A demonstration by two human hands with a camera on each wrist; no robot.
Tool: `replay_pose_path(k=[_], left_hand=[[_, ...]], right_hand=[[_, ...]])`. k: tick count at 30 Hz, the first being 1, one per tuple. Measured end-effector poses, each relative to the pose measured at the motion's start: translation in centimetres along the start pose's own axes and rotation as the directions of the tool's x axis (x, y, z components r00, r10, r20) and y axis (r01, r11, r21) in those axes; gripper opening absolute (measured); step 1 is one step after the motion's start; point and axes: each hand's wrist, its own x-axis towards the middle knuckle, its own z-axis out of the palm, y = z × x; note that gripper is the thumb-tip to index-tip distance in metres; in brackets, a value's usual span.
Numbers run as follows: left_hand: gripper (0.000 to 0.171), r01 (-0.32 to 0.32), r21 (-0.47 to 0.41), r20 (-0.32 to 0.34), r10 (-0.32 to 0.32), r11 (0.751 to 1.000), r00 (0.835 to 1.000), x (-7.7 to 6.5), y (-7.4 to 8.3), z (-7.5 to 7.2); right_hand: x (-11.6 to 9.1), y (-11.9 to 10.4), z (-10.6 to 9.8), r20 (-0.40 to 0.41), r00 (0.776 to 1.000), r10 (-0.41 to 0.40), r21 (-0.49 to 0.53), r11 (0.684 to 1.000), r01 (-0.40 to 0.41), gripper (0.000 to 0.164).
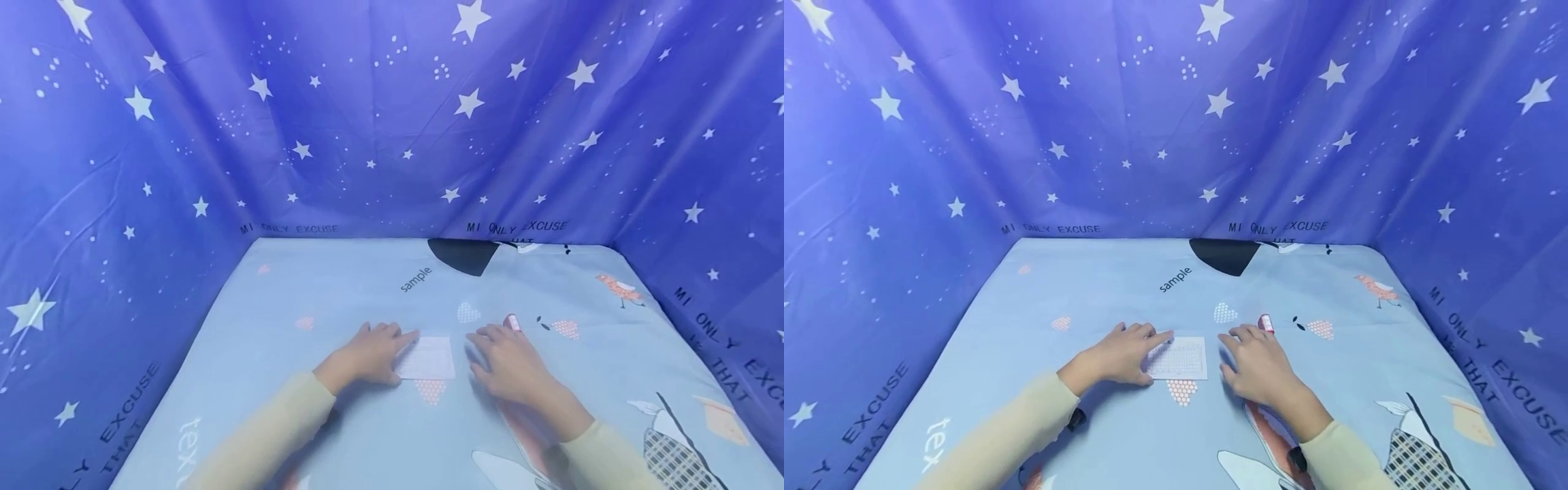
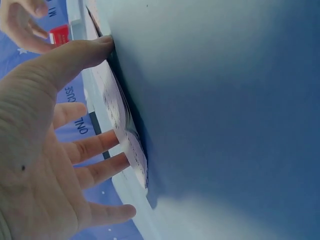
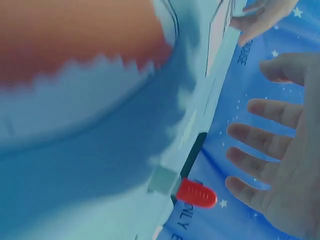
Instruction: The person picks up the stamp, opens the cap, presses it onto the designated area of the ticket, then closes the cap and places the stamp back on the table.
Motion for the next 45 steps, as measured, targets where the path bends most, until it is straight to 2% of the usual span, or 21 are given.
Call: replay_pose_path(k=[3, 5, 7, 11, 14, 17, 19, 20, 21, 22, 23, 24, 26, 27, 28, 30, 31, 33, 38, 43, 45], left_hand=[[0.097, 0.011, -0.004, 0.003, -0.011, 1.000, 1.000, -1.1, 0.0, 0.2], [0.097, 0.021, 0.001, -0.005, -0.021, 1.000, 1.000, -1.6, -0.1, 0.1], [0.096, 0.023, 0.005, -0.014, -0.023, 1.000, 1.000, -1.8, -0.2, 0.1], [0.098, 0.021, -0.010, -0.016, -0.022, 1.000, 1.000, -1.8, -0.4, -0.2], [0.095, 0.036, -0.052, -0.024, -0.037, 0.998, 0.999, -1.8, -0.4, -0.8], [0.078, 0.055, -0.126, -0.094, -0.067, 0.991, 0.993, -1.8, -0.2, -1.9], [0.063, 0.066, -0.238, -0.156, -0.106, 0.969, 0.982, -1.8, 0.3, -2.8], [0.056, 0.063, -0.309, -0.188, -0.126, 0.949, 0.974, -1.7, 0.7, -3.2], [0.051, 0.050, -0.398, -0.215, -0.146, 0.916, 0.966, -1.6, 1.1, -3.6], [0.047, 0.038, -0.497, -0.230, -0.174, 0.867, 0.958, -1.5, 1.5, -4.0], [0.044, 0.024, -0.594, -0.239, -0.204, 0.804, 0.949, -1.5, 2.0, -4.4], [0.043, 0.009, -0.685, -0.238, -0.236, 0.728, 0.942, -1.6, 2.5, -4.7], [0.041, -0.033, -0.838, -0.219, -0.280, 0.545, 0.935, -1.9, 3.2, -5.1], [0.041, -0.048, -0.893, -0.200, -0.299, 0.448, 0.933, -2.2, 3.5, -5.3], [0.040, -0.059, -0.929, -0.182, -0.312, 0.365, 0.932, -2.5, 3.8, -5.5], [0.040, -0.075, -0.972, -0.147, -0.327, 0.221, 0.933, -3.2, 4.1, -5.8], [0.039, -0.077, -0.983, -0.129, -0.331, 0.165, 0.935, -3.5, 4.2, -5.8], [0.039, -0.069, -0.992, -0.101, -0.340, 0.105, 0.935, -4.1, 4.4, -5.9], [0.043, -0.038, -0.999, -0.047, -0.350, 0.033, 0.936, -4.7, 4.3, -5.7], [0.044, 0.009, -1.000, 0.012, -0.317, -0.009, 0.948, -4.8, 4.3, -5.6], [0.045, 0.044, -0.999, 0.044, -0.300, -0.007, 0.953, -4.7, 4.2, -5.6]], right_hand=[[0.8, 0.5, -0.2, -0.067, 0.997, 0.045, 0.004, 0.999, -0.045, 0.040], [1.5, 1.1, -0.5, -0.116, 0.986, 0.122, 0.021, 0.993, -0.120, 0.035], [2.2, 2.1, -0.7, -0.124, 0.968, 0.219, 0.041, 0.976, -0.215, 0.035], [3.2, 3.9, -0.8, 0.002, 0.922, 0.387, 0.106, 0.917, -0.385, 0.041], [4.0, 4.7, -0.8, 0.101, 0.892, 0.441, 0.185, 0.873, -0.452, 0.038], [4.9, 4.6, -1.2, 0.117, 0.888, 0.445, 0.318, 0.830, -0.458, 0.031], [5.0, 3.8, -2.0, 0.116, 0.893, 0.436, 0.433, 0.787, -0.440, 0.031], [5.0, 3.2, -2.5, 0.121, 0.899, 0.421, 0.499, 0.757, -0.422, 0.032], [4.8, 2.5, -3.0, 0.131, 0.904, 0.407, 0.565, 0.718, -0.405, 0.033], [4.6, 1.7, -3.5, 0.140, 0.910, 0.390, 0.633, 0.672, -0.385, 0.034], [4.4, 0.9, -3.9, 0.147, 0.916, 0.373, 0.688, 0.626, -0.366, 0.035], [4.2, 0.0, -4.3, 0.156, 0.922, 0.354, 0.734, 0.583, -0.348, 0.036], [3.8, -1.7, -4.7, 0.156, 0.939, 0.308, 0.802, 0.515, -0.302, 0.038], [3.6, -2.4, -4.9, 0.158, 0.943, 0.294, 0.822, 0.490, -0.291, 0.039], [3.5, -3.1, -4.9, 0.158, 0.946, 0.284, 0.835, 0.473, -0.282, 0.039], [3.3, -4.3, -4.9, 0.162, 0.947, 0.276, 0.853, 0.443, -0.276, 0.040], [3.3, -4.7, -4.9, 0.163, 0.948, 0.273, 0.858, 0.435, -0.273, 0.040], [3.1, -5.5, -4.8, 0.175, 0.943, 0.282, 0.861, 0.420, -0.286, 0.038], [2.6, -6.7, -4.4, 0.196, 0.942, 0.272, 0.876, 0.382, -0.293, 0.037], [2.3, -7.6, -3.5, 0.214, 0.945, 0.246, 0.905, 0.315, -0.287, 0.036], [2.2, -7.8, -3.0, 0.218, 0.946, 0.238, 0.909, 0.304, -0.286, 0.035]])
